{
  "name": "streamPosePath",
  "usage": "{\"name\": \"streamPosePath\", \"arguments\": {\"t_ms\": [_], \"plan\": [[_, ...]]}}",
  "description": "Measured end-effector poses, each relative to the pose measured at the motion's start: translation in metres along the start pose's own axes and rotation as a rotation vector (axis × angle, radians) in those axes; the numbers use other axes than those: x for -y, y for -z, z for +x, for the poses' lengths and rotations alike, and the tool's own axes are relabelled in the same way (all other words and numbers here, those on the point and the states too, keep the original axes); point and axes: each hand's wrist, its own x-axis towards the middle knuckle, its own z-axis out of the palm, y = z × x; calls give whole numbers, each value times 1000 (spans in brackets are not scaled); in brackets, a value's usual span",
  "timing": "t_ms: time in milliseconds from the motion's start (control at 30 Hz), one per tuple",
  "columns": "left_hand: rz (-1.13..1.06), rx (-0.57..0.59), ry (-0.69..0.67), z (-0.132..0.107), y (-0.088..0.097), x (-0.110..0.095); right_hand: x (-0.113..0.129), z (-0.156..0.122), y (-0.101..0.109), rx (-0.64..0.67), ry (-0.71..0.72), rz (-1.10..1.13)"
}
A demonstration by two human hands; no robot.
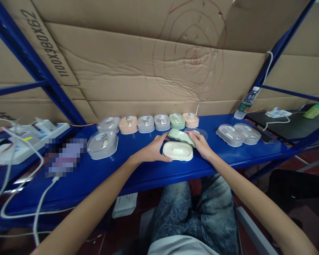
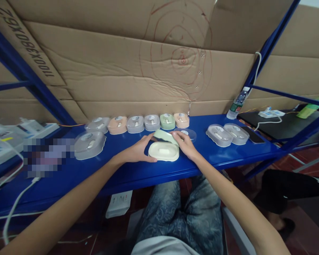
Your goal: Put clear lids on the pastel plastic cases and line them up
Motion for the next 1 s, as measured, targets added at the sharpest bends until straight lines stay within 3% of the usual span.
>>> {"name": "streamPosePath", "arguments": {"t_ms": [200,300,433,533,633,733,867,1000], "plan": [[-1,18,94,-1,-2,2,20,-18,-4,217,354,-346],[17,26,73,-2,-2,4,25,-24,-7,284,442,-481],[17,34,42,-1,-2,5,26,-27,-9,315,455,-576],[21,23,11,-1,-1,3,26,-26,-5,239,489,-591],[29,16,1,-1,0,0,20,-20,12,90,497,-644],[27,15,18,-1,1,-2,6,-8,39,36,443,-791],[22,2,35,-1,0,-3,-21,4,66,138,320,-912],[19,-8,50,-2,-1,-5,-32,5,68,199,286,-916]]}}
